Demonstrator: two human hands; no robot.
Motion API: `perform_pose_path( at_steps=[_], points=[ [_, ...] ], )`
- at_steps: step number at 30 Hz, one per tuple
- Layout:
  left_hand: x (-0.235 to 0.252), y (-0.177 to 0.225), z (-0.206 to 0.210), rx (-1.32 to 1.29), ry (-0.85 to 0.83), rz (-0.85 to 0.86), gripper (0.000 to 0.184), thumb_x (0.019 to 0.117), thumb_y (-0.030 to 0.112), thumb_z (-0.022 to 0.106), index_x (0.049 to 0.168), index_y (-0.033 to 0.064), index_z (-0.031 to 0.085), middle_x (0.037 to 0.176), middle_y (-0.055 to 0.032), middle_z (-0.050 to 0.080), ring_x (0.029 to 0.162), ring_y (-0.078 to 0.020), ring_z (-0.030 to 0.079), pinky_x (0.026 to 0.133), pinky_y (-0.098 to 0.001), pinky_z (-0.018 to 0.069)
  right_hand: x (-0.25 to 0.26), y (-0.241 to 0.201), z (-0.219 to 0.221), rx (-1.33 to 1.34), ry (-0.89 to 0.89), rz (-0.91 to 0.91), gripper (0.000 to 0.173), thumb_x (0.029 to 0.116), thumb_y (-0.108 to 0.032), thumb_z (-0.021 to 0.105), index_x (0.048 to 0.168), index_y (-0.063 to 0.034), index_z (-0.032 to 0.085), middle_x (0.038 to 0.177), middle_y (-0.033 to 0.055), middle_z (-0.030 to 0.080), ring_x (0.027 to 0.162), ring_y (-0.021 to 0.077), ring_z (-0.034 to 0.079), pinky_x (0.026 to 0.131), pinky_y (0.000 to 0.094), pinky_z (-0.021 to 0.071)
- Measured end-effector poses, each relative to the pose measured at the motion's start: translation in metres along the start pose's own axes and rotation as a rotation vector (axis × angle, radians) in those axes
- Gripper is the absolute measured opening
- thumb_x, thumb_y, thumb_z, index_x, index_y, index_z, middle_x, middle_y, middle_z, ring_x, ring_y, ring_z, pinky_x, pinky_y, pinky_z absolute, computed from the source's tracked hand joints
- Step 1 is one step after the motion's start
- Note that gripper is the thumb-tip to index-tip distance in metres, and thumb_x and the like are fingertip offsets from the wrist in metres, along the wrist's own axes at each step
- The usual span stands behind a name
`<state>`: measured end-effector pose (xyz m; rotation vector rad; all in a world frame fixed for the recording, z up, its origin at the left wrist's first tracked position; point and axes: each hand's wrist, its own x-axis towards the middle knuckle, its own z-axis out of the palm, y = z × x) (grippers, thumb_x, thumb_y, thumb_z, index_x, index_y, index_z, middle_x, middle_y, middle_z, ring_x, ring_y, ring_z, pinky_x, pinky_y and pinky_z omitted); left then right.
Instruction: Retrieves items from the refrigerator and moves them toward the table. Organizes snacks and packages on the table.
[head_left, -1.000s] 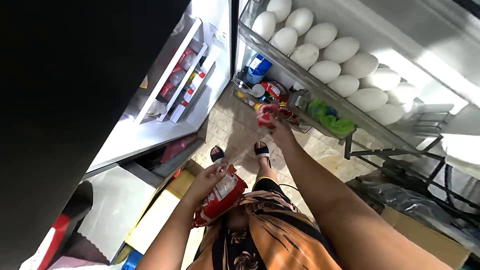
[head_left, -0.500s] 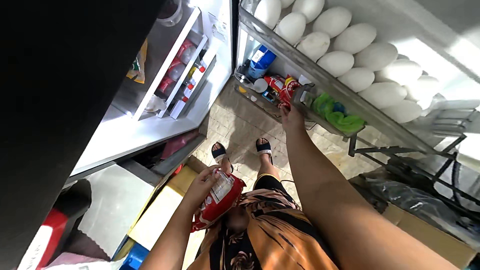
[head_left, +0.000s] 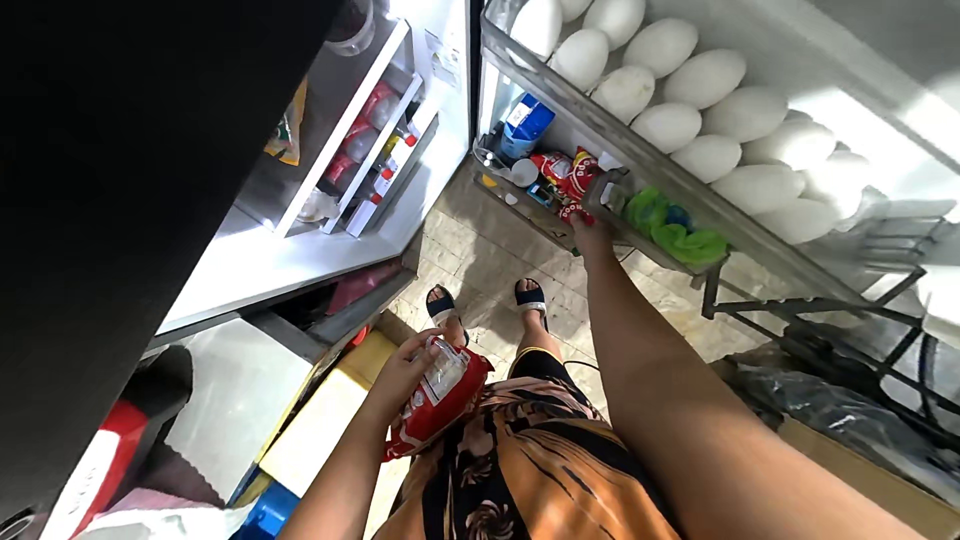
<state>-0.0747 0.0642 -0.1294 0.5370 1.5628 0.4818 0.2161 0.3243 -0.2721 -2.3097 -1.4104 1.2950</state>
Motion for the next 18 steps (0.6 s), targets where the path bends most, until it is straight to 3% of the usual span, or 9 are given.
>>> perform_pose_path(
  at_steps=[4, 6, 8, 10, 13, 14, 16, 17, 18],
  points=[
    [-0.005, 0.012, 0.003, 0.030, 0.020, 0.026, 0.043, 0.1048, 0.032, 0.052, 0.142, 0.0113, 0.058, 0.133, -0.0086, 0.062, 0.112, -0.0126, 0.063, 0.094, -0.0332, 0.0529, -0.013, 0.027, -0.006, 0.096, 0.047, -0.165, 0.047, 0.0970, -0.017, 0.071, 0.139, -0.0001, 0.058, 0.129, 0.0261, 0.064, 0.119, 0.0380, 0.063, 0.105, 0.0554, 0.0481],
    [-0.009, 0.019, 0.003, 0.048, 0.034, 0.068, 0.044, 0.1045, 0.033, 0.052, 0.142, 0.0109, 0.058, 0.131, -0.0082, 0.062, 0.111, -0.0123, 0.062, 0.094, -0.0333, 0.0525, -0.033, 0.046, -0.027, -0.056, -0.114, -0.209, 0.050, 0.0980, -0.011, 0.068, 0.144, 0.0008, 0.052, 0.136, 0.0285, 0.059, 0.125, 0.0415, 0.060, 0.108, 0.0575, 0.0468],
    [-0.015, 0.028, 0.004, 0.052, 0.056, 0.107, 0.046, 0.1042, 0.036, 0.052, 0.142, 0.0108, 0.057, 0.132, -0.0089, 0.062, 0.113, -0.0136, 0.062, 0.096, -0.0354, 0.0520, -0.051, 0.074, -0.065, -0.297, -0.399, -0.156, 0.043, 0.1031, -0.017, 0.061, 0.140, 0.0042, 0.057, 0.137, 0.0314, 0.058, 0.128, 0.0465, 0.057, 0.110, 0.0620, 0.0424],
    [-0.023, 0.039, 0.006, 0.048, 0.108, 0.131, 0.045, 0.1044, 0.034, 0.052, 0.142, 0.0101, 0.057, 0.133, -0.0102, 0.062, 0.114, -0.0152, 0.062, 0.097, -0.0371, 0.0521, -0.063, 0.111, -0.113, -0.364, -0.498, 0.055, 0.039, 0.1067, -0.022, 0.054, 0.136, 0.0035, 0.060, 0.133, 0.0293, 0.062, 0.124, 0.0444, 0.060, 0.107, 0.0616, 0.0448],
    [-0.039, 0.043, 0.012, -0.028, 0.237, 0.229, 0.046, 0.1021, 0.032, 0.055, 0.140, 0.0069, 0.059, 0.136, -0.0102, 0.062, 0.120, -0.0149, 0.061, 0.102, -0.0355, 0.0502, -0.075, 0.143, -0.206, -0.120, -0.150, 0.293, 0.039, 0.1064, -0.017, 0.052, 0.138, 0.0043, 0.056, 0.128, 0.0330, 0.062, 0.112, 0.0479, 0.064, 0.096, 0.0647, 0.0489],
    [-0.044, 0.040, 0.015, -0.072, 0.276, 0.271, 0.048, 0.1008, 0.032, 0.056, 0.141, 0.0048, 0.058, 0.135, -0.0096, 0.062, 0.119, -0.0134, 0.061, 0.102, -0.0333, 0.0508, -0.075, 0.146, -0.239, 0.003, 0.001, 0.272, 0.040, 0.1071, -0.018, 0.050, 0.140, 0.0042, 0.055, 0.127, 0.0331, 0.062, 0.109, 0.0462, 0.064, 0.094, 0.0635, 0.0502],
    [-0.057, 0.038, 0.022, -0.176, 0.343, 0.323, 0.049, 0.1018, 0.029, 0.057, 0.143, 0.0018, 0.054, 0.132, -0.0099, 0.064, 0.114, -0.0118, 0.064, 0.098, -0.0302, 0.0546, -0.073, 0.136, -0.300, 0.251, 0.224, 0.118, 0.045, 0.1105, -0.029, 0.043, 0.144, 0.0015, 0.049, 0.122, 0.0260, 0.063, 0.096, 0.0310, 0.067, 0.085, 0.0490, 0.0550],
    [-0.064, 0.037, 0.026, -0.235, 0.389, 0.323, 0.046, 0.1030, 0.026, 0.057, 0.142, 0.0020, 0.053, 0.128, -0.0105, 0.066, 0.109, -0.0124, 0.067, 0.094, -0.0306, 0.0571, -0.076, 0.120, -0.325, 0.365, 0.285, 0.028, 0.048, 0.1111, -0.034, 0.038, 0.145, -0.0010, 0.047, 0.122, 0.0213, 0.063, 0.095, 0.0241, 0.067, 0.083, 0.0428, 0.0553],
    [-0.071, 0.036, 0.031, -0.287, 0.439, 0.315, 0.044, 0.1037, 0.024, 0.057, 0.142, 0.0022, 0.053, 0.124, -0.0109, 0.067, 0.104, -0.0128, 0.069, 0.090, -0.0309, 0.0588, -0.086, 0.093, -0.345, 0.442, 0.309, -0.024, 0.052, 0.1117, -0.038, 0.031, 0.148, -0.0030, 0.044, 0.128, 0.0188, 0.061, 0.102, 0.0217, 0.066, 0.088, 0.0415, 0.0547]
  ],
)
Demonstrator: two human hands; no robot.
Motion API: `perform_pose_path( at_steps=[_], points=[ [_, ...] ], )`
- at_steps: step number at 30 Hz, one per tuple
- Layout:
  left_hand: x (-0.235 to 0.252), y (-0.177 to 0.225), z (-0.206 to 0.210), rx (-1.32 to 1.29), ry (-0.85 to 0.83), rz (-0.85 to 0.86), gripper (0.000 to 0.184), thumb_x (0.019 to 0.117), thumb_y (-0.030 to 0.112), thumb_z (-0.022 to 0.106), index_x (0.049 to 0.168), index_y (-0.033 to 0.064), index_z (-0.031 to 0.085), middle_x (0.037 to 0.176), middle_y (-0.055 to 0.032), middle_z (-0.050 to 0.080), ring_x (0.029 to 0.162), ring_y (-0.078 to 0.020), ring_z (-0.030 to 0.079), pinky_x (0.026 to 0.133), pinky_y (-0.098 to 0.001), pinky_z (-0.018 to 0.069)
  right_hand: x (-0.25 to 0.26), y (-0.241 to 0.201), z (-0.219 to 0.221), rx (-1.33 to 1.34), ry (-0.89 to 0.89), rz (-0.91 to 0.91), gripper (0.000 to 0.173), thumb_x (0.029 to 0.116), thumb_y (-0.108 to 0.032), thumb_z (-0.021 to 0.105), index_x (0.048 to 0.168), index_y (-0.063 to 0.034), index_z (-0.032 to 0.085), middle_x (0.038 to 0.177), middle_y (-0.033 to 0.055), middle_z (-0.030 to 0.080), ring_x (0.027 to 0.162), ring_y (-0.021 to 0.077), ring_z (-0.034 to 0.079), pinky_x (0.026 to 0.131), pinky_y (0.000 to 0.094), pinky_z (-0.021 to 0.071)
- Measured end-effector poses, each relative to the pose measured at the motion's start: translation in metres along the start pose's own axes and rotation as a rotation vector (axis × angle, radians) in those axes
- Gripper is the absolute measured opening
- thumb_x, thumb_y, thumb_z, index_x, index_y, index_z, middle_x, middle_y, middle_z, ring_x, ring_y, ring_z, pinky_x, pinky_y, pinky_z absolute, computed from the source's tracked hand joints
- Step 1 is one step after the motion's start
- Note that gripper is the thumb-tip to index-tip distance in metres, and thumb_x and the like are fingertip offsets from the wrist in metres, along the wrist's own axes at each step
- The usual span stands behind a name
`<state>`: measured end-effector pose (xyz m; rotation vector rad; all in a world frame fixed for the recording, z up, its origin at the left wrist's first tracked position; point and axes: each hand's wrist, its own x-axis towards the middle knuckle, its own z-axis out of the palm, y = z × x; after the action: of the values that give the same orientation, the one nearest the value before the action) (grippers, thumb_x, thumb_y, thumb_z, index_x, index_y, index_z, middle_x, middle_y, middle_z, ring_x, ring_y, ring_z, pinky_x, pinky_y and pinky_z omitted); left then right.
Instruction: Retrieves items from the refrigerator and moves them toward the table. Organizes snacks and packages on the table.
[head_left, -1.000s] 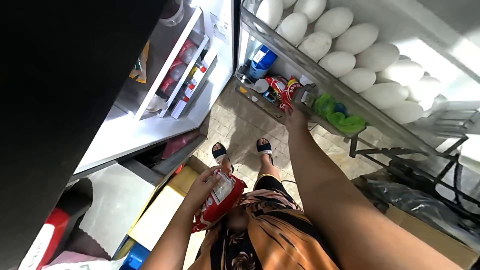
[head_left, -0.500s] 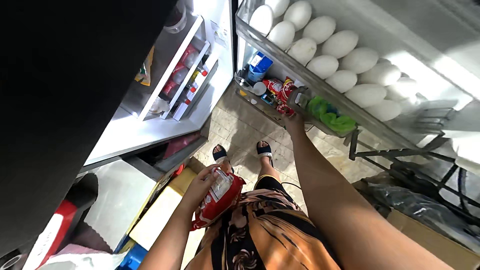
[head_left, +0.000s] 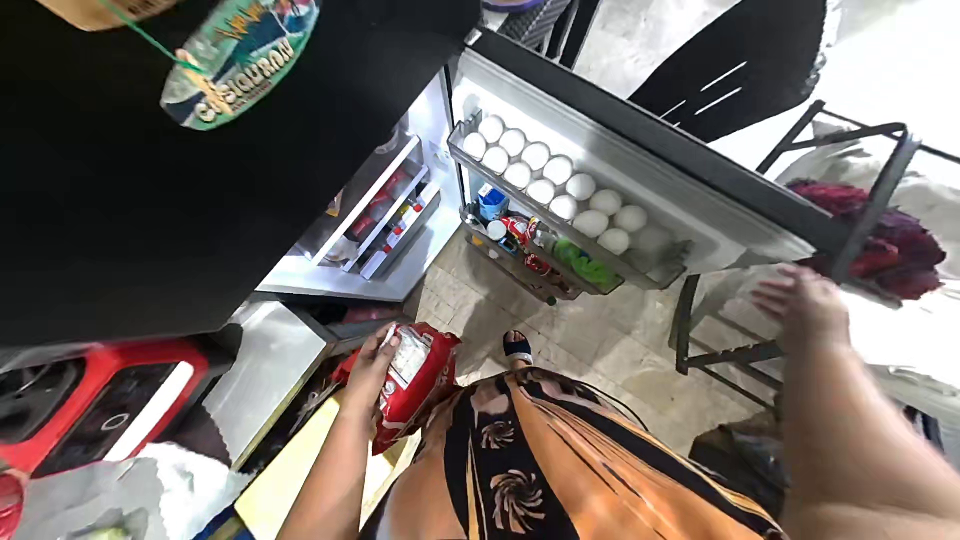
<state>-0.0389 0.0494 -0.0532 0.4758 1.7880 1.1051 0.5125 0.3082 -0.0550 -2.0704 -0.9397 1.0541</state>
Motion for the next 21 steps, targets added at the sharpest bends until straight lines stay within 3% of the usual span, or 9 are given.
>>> perform_pose_path(
  at_steps=[2, 3, 5, 7, 10, 13, 16, 19, 21],
  points=[
    [-0.015, -0.001, 0.001, -0.067, 0.084, -0.015, 0.043, 0.1054, 0.023, 0.055, 0.142, 0.0017, 0.051, 0.119, -0.0124, 0.068, 0.099, -0.0137, 0.070, 0.086, -0.0314, 0.0607, -0.031, -0.088, 0.001, 0.079, 0.002, 0.060, 0.055, 0.1129, -0.034, 0.017, 0.154, -0.0030, 0.037, 0.148, 0.0186, 0.051, 0.128, 0.0246, 0.055, 0.108, 0.0457, 0.0414],
    [-0.021, -0.002, 0.002, -0.093, 0.108, -0.016, 0.043, 0.1064, 0.024, 0.053, 0.143, 0.0014, 0.050, 0.118, -0.0127, 0.069, 0.098, -0.0137, 0.071, 0.085, -0.0313, 0.0610, -0.043, -0.114, 0.001, 0.088, -0.032, 0.030, 0.057, 0.1134, -0.035, 0.014, 0.153, -0.0018, 0.039, 0.151, 0.0183, 0.049, 0.133, 0.0242, 0.052, 0.112, 0.0462, 0.0368],
    [-0.032, 0.000, 0.003, -0.136, 0.133, -0.009, 0.042, 0.1082, 0.024, 0.050, 0.143, 0.0009, 0.050, 0.115, -0.0123, 0.069, 0.096, -0.0124, 0.071, 0.085, -0.0302, 0.0604, -0.035, -0.110, 0.000, 0.066, -0.096, -0.208, 0.063, 0.1111, -0.051, 0.021, 0.141, -0.0062, 0.053, 0.134, 0.0111, 0.061, 0.120, 0.0159, 0.059, 0.103, 0.0422, 0.0469],
    [-0.043, 0.002, -0.001, -0.175, 0.150, 0.011, 0.039, 0.1084, 0.022, 0.050, 0.140, -0.0006, 0.052, 0.111, -0.0127, 0.070, 0.093, -0.0129, 0.071, 0.083, -0.0308, 0.0609, -0.026, -0.097, 0.008, 0.068, -0.150, -0.360, 0.061, 0.1063, -0.058, 0.038, 0.137, -0.0086, 0.053, 0.122, 0.0064, 0.061, 0.107, 0.0104, 0.059, 0.095, 0.0398, 0.0506],
    [-0.052, 0.001, -0.016, -0.205, 0.137, 0.055, 0.035, 0.1071, 0.020, 0.053, 0.134, -0.0017, 0.056, 0.106, -0.0121, 0.071, 0.090, -0.0131, 0.072, 0.082, -0.0309, 0.0615, -0.042, -0.093, 0.011, 0.039, -0.149, -0.350, 0.064, 0.1028, -0.059, 0.047, 0.143, -0.0090, 0.050, 0.131, 0.0122, 0.058, 0.114, 0.0172, 0.058, 0.099, 0.0471, 0.0485],
    [-0.057, -0.018, -0.044, -0.213, 0.129, 0.086, 0.032, 0.1056, 0.021, 0.057, 0.128, -0.0013, 0.060, 0.103, -0.0123, 0.072, 0.088, -0.0148, 0.072, 0.081, -0.0321, 0.0619, -0.057, -0.083, 0.006, -0.069, -0.224, -0.327, 0.058, 0.1028, -0.054, 0.053, 0.140, -0.0093, 0.052, 0.129, 0.0135, 0.059, 0.110, 0.0199, 0.060, 0.093, 0.0483, 0.0516],
    [-0.072, -0.037, -0.079, -0.187, 0.163, 0.061, 0.035, 0.1035, 0.025, 0.061, 0.129, 0.0000, 0.061, 0.105, -0.0127, 0.072, 0.090, -0.0157, 0.072, 0.082, -0.0339, 0.0614, -0.099, -0.091, 0.010, -0.234, -0.363, -0.249, 0.046, 0.1076, -0.037, 0.051, 0.142, -0.0059, 0.052, 0.130, 0.0186, 0.060, 0.109, 0.0249, 0.062, 0.090, 0.0495, 0.0528],
    [-0.095, -0.061, -0.117, -0.191, 0.206, 0.051, 0.035, 0.1032, 0.025, 0.060, 0.128, -0.0005, 0.061, 0.106, -0.0131, 0.071, 0.090, -0.0157, 0.071, 0.083, -0.0346, 0.0609, -0.138, -0.103, 0.034, -0.429, -0.557, -0.198, 0.024, 0.1070, -0.018, 0.051, 0.123, -0.0030, 0.059, 0.103, 0.0090, 0.065, 0.085, 0.0130, 0.064, 0.077, 0.0353, 0.0564],
    [-0.113, -0.076, -0.142, -0.228, 0.244, 0.022, 0.035, 0.1045, 0.024, 0.058, 0.129, -0.0009, 0.060, 0.106, -0.0131, 0.071, 0.089, -0.0153, 0.071, 0.081, -0.0337, 0.0611, -0.165, -0.111, 0.061, -0.502, -0.732, -0.169, 0.017, 0.1046, -0.011, 0.050, 0.117, -0.0028, 0.060, 0.092, 0.0042, 0.066, 0.078, 0.0095, 0.065, 0.072, 0.0298, 0.0578]
  ],
)
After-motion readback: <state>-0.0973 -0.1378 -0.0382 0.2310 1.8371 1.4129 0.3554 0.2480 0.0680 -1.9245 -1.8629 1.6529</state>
